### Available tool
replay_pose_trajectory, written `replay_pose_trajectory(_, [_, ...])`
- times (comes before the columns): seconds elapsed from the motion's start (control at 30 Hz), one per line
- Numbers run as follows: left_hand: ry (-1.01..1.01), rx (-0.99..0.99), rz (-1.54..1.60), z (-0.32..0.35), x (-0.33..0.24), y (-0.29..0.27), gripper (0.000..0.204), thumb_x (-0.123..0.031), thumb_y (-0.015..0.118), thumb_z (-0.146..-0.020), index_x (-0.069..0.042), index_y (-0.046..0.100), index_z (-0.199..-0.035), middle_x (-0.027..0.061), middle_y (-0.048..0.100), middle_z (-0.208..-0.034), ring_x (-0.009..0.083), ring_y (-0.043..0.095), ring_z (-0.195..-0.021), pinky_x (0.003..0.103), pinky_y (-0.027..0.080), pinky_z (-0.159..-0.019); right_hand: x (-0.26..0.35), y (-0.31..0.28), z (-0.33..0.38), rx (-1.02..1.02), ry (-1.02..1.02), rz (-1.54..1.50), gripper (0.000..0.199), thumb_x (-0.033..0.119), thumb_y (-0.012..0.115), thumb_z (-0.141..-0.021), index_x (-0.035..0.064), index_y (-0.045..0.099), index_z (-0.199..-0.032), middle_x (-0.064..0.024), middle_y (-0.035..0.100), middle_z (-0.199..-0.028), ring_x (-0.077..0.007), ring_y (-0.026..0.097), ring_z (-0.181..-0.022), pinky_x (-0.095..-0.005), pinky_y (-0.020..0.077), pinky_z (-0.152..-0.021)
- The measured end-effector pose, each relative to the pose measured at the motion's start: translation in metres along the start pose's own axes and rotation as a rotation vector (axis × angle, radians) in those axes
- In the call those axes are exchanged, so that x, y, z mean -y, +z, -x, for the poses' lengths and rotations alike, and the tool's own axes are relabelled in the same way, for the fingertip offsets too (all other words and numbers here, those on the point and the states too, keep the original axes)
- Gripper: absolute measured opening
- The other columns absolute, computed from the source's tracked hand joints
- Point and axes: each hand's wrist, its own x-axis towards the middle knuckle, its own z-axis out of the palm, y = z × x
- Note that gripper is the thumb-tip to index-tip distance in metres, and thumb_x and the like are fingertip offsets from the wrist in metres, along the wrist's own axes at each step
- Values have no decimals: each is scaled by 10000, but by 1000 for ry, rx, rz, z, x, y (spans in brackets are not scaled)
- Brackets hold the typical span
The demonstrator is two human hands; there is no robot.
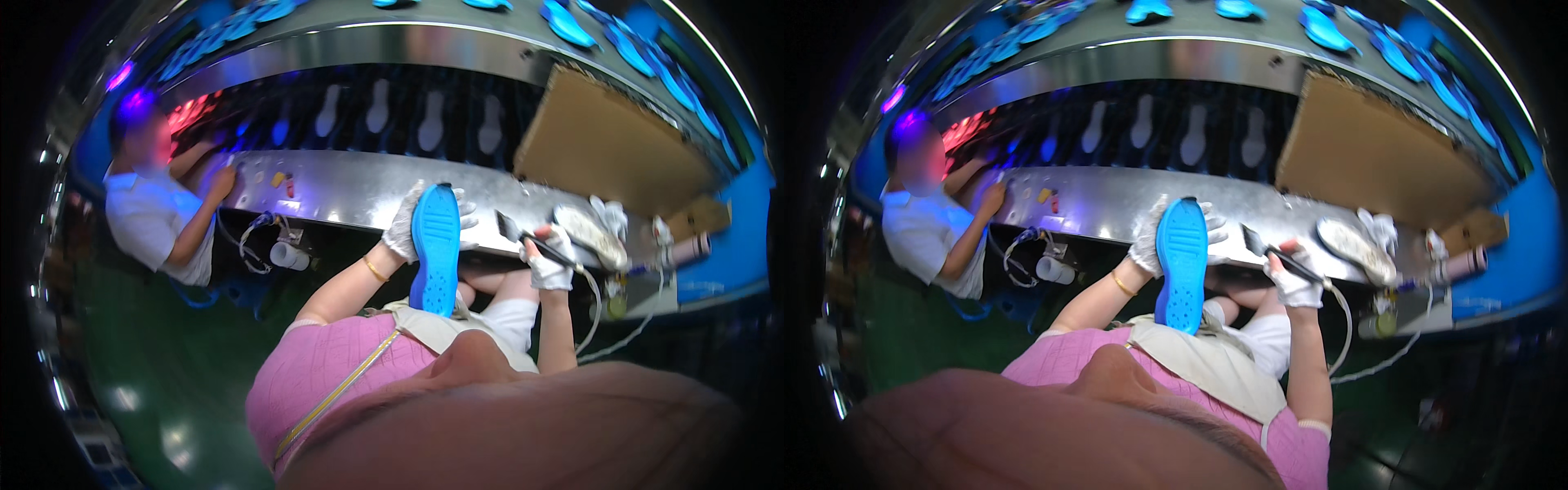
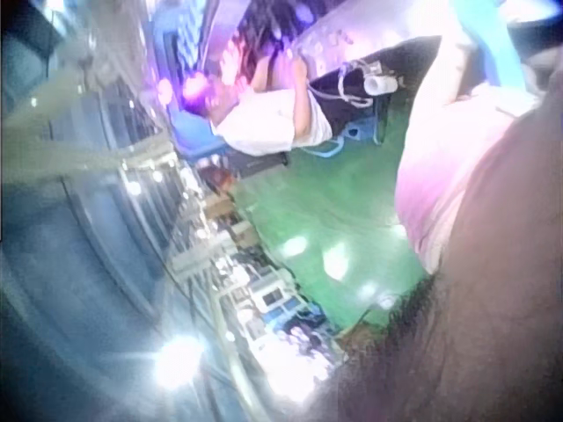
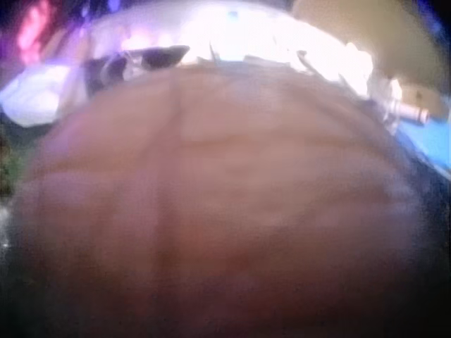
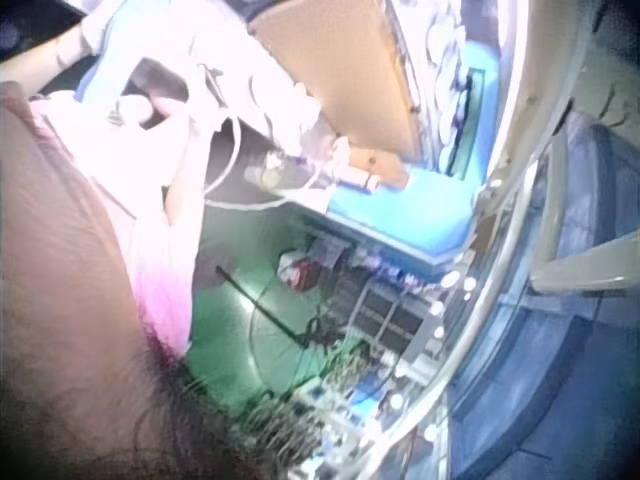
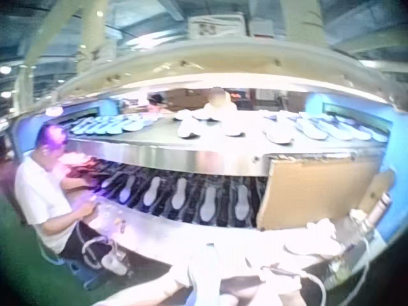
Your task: The person picks up shoe soles one at a time from a conveyor belt and coats them with adhesive using a handheld brush applicator.
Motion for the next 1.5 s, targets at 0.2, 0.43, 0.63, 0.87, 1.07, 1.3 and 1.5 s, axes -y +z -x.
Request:
replay_pose_trajectory(0.2, [-59,-35,70,-11,19,-3,818,-728,386,-874,-73,446,-1359,210,512,-1326,421,530,-1171,567,426,-1014,13,41,-15,96,-12,-35,177,-4,693,-835,38,572,-958,-33,631,-870,-97,598,-753,-242,503,-684])
replay_pose_trajectory(0.43, [252,-257,-339,-36,49,1,769,-719,355,-893,-85,496,-1306,152,586,-1224,291,588,-1099,419,487,-971,15,63,-31,-35,-138,-65,182,-16,693,-825,32,585,-964,-65,651,-872,-95,626,-771,-244,525,-711])
replay_pose_trajectory(0.63, [250,-276,-269,-41,49,-10,791,-727,426,-862,-59,510,-1278,154,572,-1243,289,576,-1108,418,466,-996,9,72,-16,55,-162,-64,265,-66,642,-833,48,534,-1047,-60,629,-898,-105,631,-772,-243,527,-702])
replay_pose_trajectory(0.87, [147,-278,-277,-36,28,-13,858,-727,476,-843,-36,435,-1349,179,568,-1244,320,580,-1106,441,481,-981,9,69,-6,231,-172,96,197,-20,709,-754,27,625,-926,-68,639,-845,-123,621,-735,-256,517,-689])
replay_pose_trajectory(1.07, [87,-293,-409,-30,21,-3,1002,-822,375,-797,-41,358,-1426,261,462,-1374,398,512,-1217,509,433,-1027,7,72,12,119,-337,161,203,-37,710,-753,33,632,-927,-63,648,-817,-128,627,-715,-242,517,-686])
replay_pose_trajectory(1.3, [-126,-139,-510,1,37,-9,984,-815,282,-817,-60,319,-1447,197,481,-1363,317,509,-1231,444,434,-1045,-4,44,28,57,84,-154,141,-2,708,-819,26,627,-931,-88,673,-906,-125,643,-768,-261,529,-715])
replay_pose_trajectory(1.5, [-100,-243,-424,-5,50,-28,925,-788,305,-833,-90,328,-1439,162,502,-1355,308,544,-1191,438,477,-1000,-11,45,31,142,170,-266,72,28,685,-846,13,623,-880,-103,675,-889,-122,650,-705,-257,540,-662])
